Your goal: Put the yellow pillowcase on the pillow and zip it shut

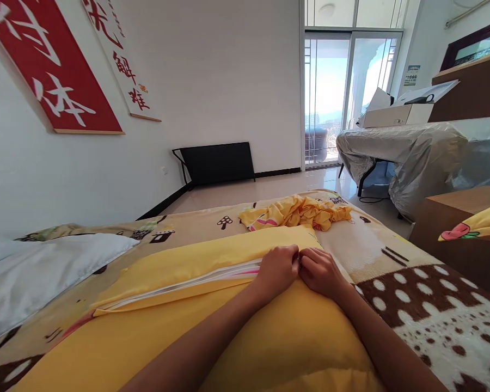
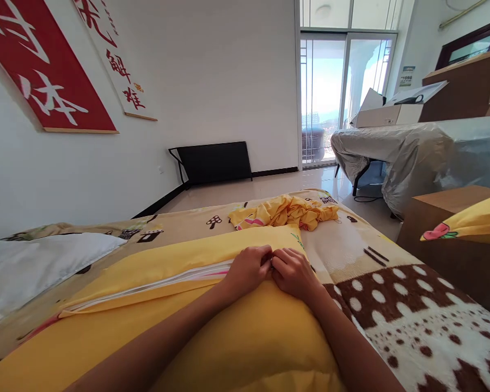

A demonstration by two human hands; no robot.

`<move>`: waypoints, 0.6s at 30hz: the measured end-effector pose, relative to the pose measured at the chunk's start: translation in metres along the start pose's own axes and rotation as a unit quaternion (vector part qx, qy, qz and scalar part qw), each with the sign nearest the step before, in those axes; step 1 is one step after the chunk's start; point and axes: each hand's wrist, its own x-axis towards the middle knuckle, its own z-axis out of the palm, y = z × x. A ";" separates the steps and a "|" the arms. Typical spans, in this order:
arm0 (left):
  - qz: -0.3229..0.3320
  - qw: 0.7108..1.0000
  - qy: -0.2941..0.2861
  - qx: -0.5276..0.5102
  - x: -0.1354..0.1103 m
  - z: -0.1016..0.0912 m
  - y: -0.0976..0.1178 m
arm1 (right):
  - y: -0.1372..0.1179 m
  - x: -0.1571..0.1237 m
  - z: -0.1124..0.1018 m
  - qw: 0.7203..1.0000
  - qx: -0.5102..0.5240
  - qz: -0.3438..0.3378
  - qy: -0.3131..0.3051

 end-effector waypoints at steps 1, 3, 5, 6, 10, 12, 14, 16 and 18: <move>-0.008 1.000 0.005 0.000 -0.001 0.001 0.000 | 0.000 0.000 -0.001 1.000 0.001 -0.005 0.000; -0.026 1.000 0.014 -0.002 -0.001 0.002 0.002 | -0.001 0.001 -0.002 1.000 0.001 -0.014 0.004; -0.047 0.999 0.022 -0.007 0.000 0.000 0.002 | -0.001 0.002 -0.003 1.000 0.003 -0.019 0.010; -0.059 0.998 0.028 -0.008 0.000 -0.002 0.000 | -0.001 0.001 -0.003 1.000 0.003 -0.019 0.011; -0.094 0.995 0.043 0.010 -0.004 -0.021 -0.014 | 0.002 0.000 -0.002 1.000 0.002 -0.008 0.014; -0.101 0.994 0.021 0.034 -0.012 -0.031 -0.023 | 0.002 0.000 -0.002 1.000 0.006 -0.001 -0.001; -0.106 0.992 -0.019 0.065 -0.022 -0.037 -0.029 | -0.001 0.003 -0.006 0.999 0.008 0.019 -0.039; -0.083 0.990 -0.041 0.106 -0.032 -0.037 -0.031 | -0.007 0.008 -0.013 0.995 0.003 0.045 -0.091; -0.038 0.987 -0.037 0.152 -0.039 -0.034 -0.031 | -0.017 0.015 -0.020 0.990 -0.015 0.065 -0.121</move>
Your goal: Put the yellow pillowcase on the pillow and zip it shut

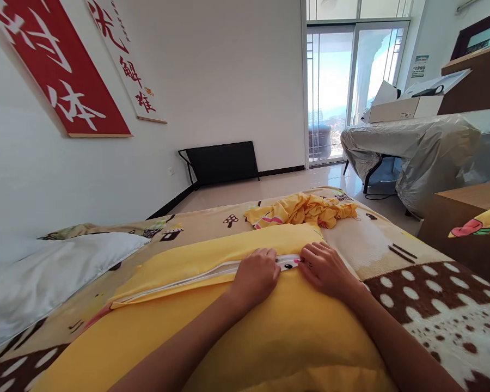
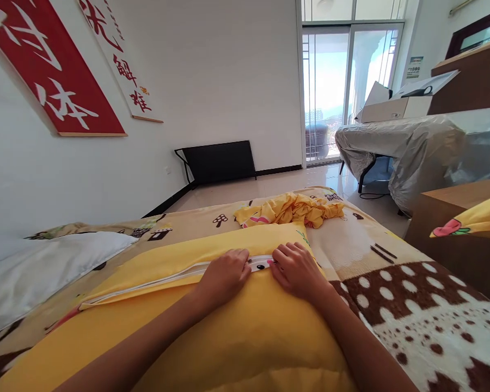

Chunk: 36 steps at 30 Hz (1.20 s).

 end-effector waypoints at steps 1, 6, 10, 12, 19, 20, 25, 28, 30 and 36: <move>0.019 1.000 0.009 0.017 -0.003 0.002 0.001 | -0.006 0.002 -0.003 1.000 -0.012 0.007 -0.002; 0.008 1.000 0.021 -0.009 -0.007 0.004 0.003 | -0.035 0.012 0.000 0.995 -0.077 0.056 -0.017; -0.013 0.999 0.032 0.004 -0.008 0.000 0.000 | -0.035 0.017 0.012 0.991 -0.068 0.061 -0.095; -0.036 0.998 0.032 0.033 -0.012 -0.005 -0.007 | -0.030 0.014 0.016 0.990 -0.055 0.053 -0.119; -0.146 0.989 0.023 0.026 -0.055 -0.029 -0.061 | -0.031 0.006 0.013 0.989 -0.047 0.071 -0.123; -0.152 0.988 0.018 0.023 -0.061 -0.030 -0.066 | -0.035 0.011 0.010 0.989 -0.048 0.069 -0.125; -0.128 0.991 0.022 0.022 -0.072 -0.025 -0.071 | -0.079 0.055 0.002 0.985 -0.020 0.043 -0.163; -0.125 0.991 0.033 0.022 -0.070 -0.021 -0.071 | -0.113 0.081 0.014 0.978 0.071 0.012 -0.197; -0.123 0.991 0.041 0.024 -0.071 -0.019 -0.075 | -0.126 0.088 0.028 0.968 0.102 0.012 -0.228; -0.156 0.984 0.065 0.048 -0.093 -0.014 -0.115 | -0.125 0.072 0.055 0.956 0.107 0.046 -0.269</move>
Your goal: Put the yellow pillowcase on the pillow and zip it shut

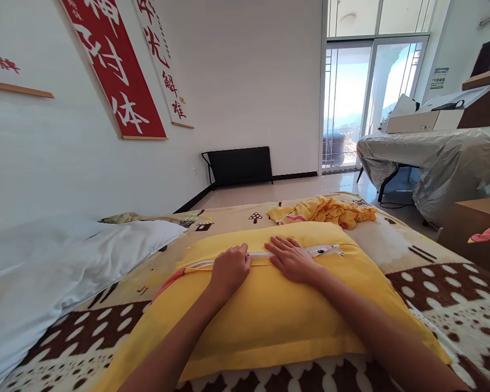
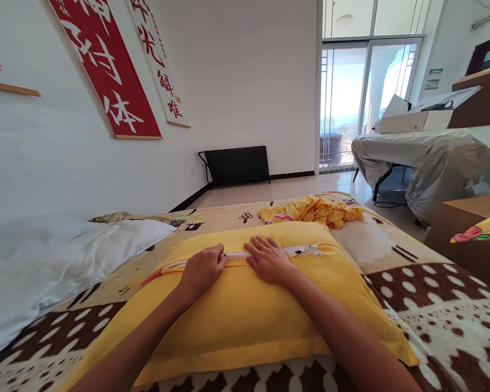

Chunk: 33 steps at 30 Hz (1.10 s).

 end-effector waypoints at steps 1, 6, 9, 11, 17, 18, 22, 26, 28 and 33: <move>-0.007 1.000 0.004 0.002 -0.003 0.001 -0.010 | 0.001 -0.002 0.001 1.000 -0.001 0.002 -0.003; -0.036 0.999 0.020 0.013 -0.015 0.003 -0.044 | -0.012 0.001 -0.005 0.999 -0.029 0.009 -0.015; -0.042 0.999 0.021 0.027 -0.018 0.005 -0.046 | -0.038 0.018 -0.007 0.999 -0.045 0.007 -0.021; -0.033 0.999 0.018 0.030 -0.017 0.007 -0.046 | -0.057 0.033 -0.002 0.999 -0.031 -0.040 -0.018; -0.046 0.999 0.016 0.003 -0.016 0.012 -0.079 | -0.084 0.049 0.029 0.993 0.008 -0.115 -0.011; -0.058 0.998 0.017 0.000 -0.017 0.012 -0.088 | -0.083 0.047 0.033 0.993 0.002 -0.122 -0.004; -0.096 0.995 -0.002 -0.019 -0.023 0.013 -0.123 | -0.077 0.039 0.044 0.988 -0.026 -0.149 0.023; -0.107 0.993 -0.037 -0.040 -0.023 0.013 -0.145 | -0.079 0.038 0.047 0.988 -0.040 -0.151 0.017; -0.099 0.993 -0.057 -0.040 -0.021 0.015 -0.150 | -0.080 0.038 0.048 0.988 -0.046 -0.149 0.009; -0.077 0.993 -0.094 -0.011 -0.012 0.016 -0.147 | -0.083 0.036 0.050 0.987 -0.063 -0.145 -0.002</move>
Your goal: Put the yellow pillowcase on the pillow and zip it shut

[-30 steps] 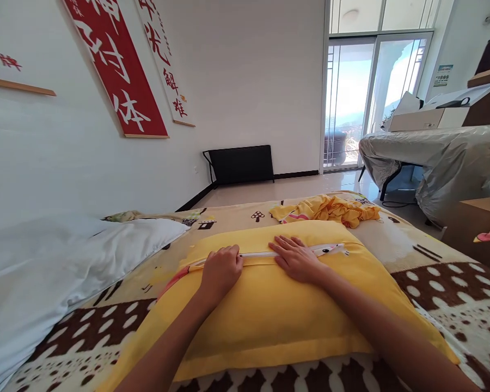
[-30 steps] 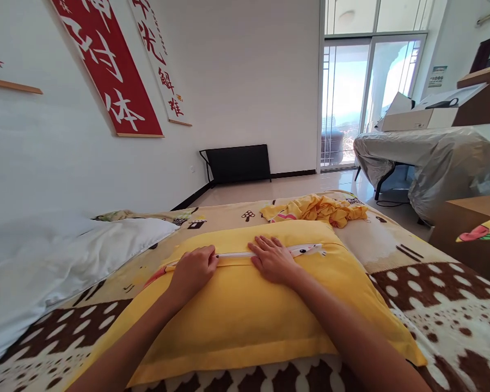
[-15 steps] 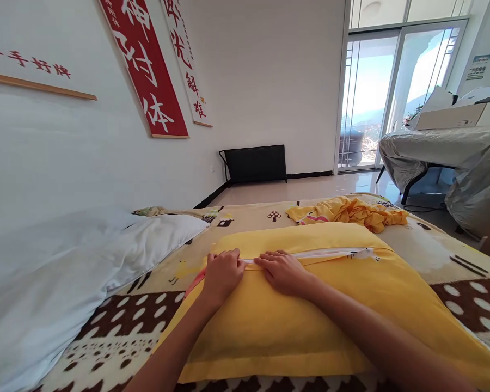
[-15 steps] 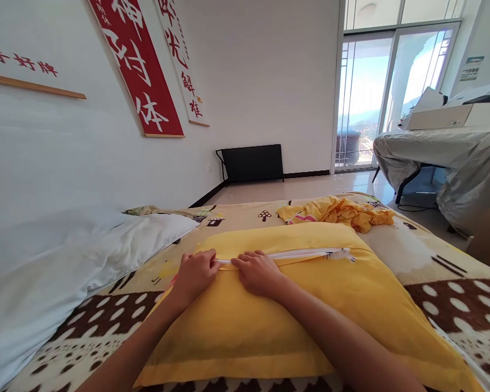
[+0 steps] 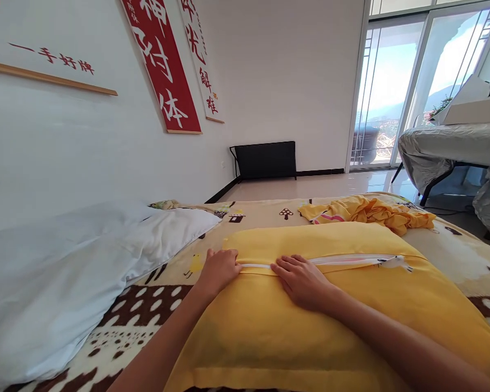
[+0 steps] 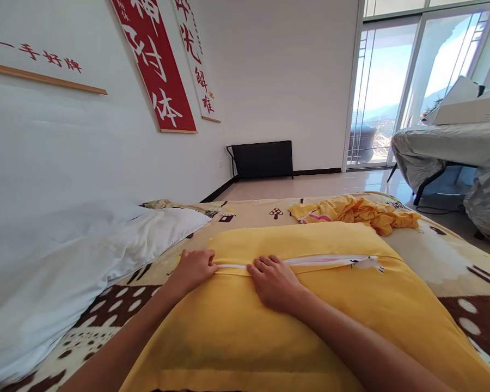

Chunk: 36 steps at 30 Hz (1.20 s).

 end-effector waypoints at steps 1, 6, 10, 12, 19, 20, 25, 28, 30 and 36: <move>0.000 1.000 -0.010 0.005 0.002 -0.001 0.000 | 0.000 -0.001 0.000 1.000 -0.002 -0.001 0.001; -0.046 0.995 -0.092 -0.007 0.010 -0.001 -0.010 | 0.000 -0.002 0.000 1.000 -0.004 -0.006 -0.006; -0.106 0.990 -0.097 -0.010 0.019 0.001 -0.020 | 0.000 0.000 0.003 1.000 0.007 -0.004 -0.006; -0.113 0.990 -0.088 -0.008 0.021 0.002 -0.020 | 0.000 0.001 0.003 1.000 0.014 0.001 -0.005; 0.008 0.999 0.032 -0.037 0.002 0.007 -0.019 | 0.020 -0.021 -0.014 0.998 0.015 0.063 -0.010; 0.046 0.995 0.051 -0.075 -0.002 0.010 -0.022 | 0.026 -0.026 -0.017 0.998 0.011 0.066 -0.001; 0.144 0.941 0.038 -0.304 -0.009 0.028 -0.040 | 0.064 -0.063 -0.031 0.994 0.011 0.074 0.077; 0.104 0.912 0.000 -0.396 -0.010 0.031 -0.049 | 0.099 -0.097 -0.041 0.989 0.035 0.104 0.096; 0.086 0.900 -0.017 -0.426 -0.011 0.030 -0.052 | 0.123 -0.122 -0.049 0.982 0.053 0.158 0.091; 0.056 0.839 -0.056 -0.538 -0.001 0.017 -0.045 | 0.166 -0.162 -0.071 0.944 0.122 0.298 0.073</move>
